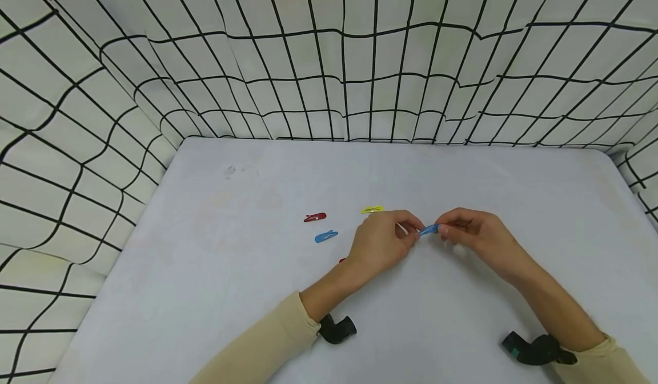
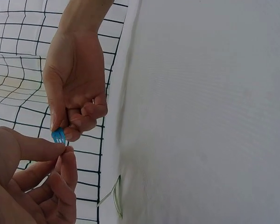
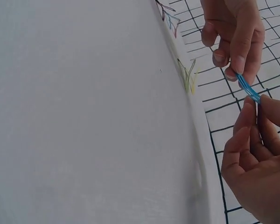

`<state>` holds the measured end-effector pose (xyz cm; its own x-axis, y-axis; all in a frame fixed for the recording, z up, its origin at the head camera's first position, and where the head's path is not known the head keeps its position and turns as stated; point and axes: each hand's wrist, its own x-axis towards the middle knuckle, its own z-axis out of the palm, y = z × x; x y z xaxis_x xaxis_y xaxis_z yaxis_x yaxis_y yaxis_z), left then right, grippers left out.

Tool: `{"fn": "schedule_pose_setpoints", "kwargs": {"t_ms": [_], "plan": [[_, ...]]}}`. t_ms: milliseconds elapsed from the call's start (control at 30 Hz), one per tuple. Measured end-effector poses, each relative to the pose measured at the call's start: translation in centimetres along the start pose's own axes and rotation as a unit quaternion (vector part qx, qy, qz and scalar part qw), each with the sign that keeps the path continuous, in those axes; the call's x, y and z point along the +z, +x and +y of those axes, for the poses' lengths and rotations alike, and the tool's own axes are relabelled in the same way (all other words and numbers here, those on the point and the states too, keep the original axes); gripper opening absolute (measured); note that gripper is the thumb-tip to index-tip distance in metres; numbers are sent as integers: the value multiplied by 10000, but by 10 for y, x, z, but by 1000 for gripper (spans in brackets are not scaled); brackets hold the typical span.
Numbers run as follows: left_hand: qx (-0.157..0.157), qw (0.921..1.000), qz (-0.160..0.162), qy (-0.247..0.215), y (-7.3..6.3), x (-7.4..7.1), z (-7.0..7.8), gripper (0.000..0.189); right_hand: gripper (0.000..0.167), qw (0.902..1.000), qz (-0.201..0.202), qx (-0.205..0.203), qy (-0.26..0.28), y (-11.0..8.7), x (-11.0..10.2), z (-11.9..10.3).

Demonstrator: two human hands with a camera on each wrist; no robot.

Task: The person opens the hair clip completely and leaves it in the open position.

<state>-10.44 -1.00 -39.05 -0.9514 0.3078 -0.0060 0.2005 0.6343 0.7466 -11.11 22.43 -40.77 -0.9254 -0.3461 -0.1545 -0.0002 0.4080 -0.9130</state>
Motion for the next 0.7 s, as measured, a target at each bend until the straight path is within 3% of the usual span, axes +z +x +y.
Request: {"fn": "schedule_pose_setpoints", "kwargs": {"t_ms": [200, 700], "plan": [[-23, 9990, 134, -432, 0, 0, 1, 12, 26, 9980, 331, -203, 505, 0, 5, -1], [-75, 9948, 104, -1011, 4, 0, -5, 10, 26, 9949, 777, -211, 602, -2, 14, -6]]}}
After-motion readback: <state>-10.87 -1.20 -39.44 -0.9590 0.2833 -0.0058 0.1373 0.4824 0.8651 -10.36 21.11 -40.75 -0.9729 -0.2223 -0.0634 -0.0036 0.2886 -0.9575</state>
